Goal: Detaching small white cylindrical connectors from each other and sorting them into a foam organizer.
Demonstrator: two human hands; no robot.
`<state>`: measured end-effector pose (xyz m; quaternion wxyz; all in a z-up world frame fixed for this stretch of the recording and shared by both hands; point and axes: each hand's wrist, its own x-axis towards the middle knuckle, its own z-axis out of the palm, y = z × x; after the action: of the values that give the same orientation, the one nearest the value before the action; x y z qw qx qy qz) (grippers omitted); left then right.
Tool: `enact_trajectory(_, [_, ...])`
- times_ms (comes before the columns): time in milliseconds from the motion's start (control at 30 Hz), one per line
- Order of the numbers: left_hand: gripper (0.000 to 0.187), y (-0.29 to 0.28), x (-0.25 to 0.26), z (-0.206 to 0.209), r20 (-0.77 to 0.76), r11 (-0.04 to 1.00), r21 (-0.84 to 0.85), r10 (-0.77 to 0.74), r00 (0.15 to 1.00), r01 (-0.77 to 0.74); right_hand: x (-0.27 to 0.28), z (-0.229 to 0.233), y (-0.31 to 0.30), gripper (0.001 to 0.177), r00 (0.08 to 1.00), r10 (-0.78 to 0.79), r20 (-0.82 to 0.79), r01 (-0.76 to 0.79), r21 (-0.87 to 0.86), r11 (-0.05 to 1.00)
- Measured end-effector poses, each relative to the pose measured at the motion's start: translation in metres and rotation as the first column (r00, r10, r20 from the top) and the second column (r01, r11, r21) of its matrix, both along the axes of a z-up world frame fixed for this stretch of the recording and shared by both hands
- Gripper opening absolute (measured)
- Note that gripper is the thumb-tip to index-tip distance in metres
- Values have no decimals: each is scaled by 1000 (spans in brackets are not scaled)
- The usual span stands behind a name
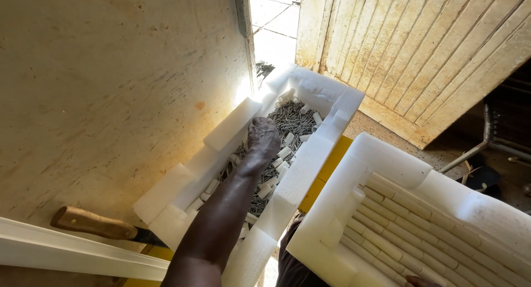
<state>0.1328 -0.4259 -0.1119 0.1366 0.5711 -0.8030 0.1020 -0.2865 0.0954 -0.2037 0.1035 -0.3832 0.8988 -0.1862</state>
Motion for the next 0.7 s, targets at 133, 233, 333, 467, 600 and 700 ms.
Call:
enact_trajectory(133, [34,14,-2,-11,72,967,217,118,990,-130,-45,-30,-2,37,1000,3,5,-4,9,1000])
enact_trajectory(233, [37,34,20,21,171,954,281,54,984,-101,-63,-43,-5,37,1000,0,21,0,10,1000])
enact_trajectory(333, [39,72,43,55,51,908,418,-62,997,35,-74,-43,-6,37,999,9,38,-10,21,1000])
enact_trajectory(467, [36,111,73,120,-239,766,567,-201,950,304,-75,-30,-24,38,998,37,55,-38,25,999])
enact_trajectory(600, [35,151,90,182,-711,743,443,-50,701,502,-50,-14,-48,38,996,64,63,-66,30,997])
enact_trajectory(700, [37,140,89,172,-683,732,485,-24,730,478,-81,3,-53,39,995,72,62,-75,39,996])
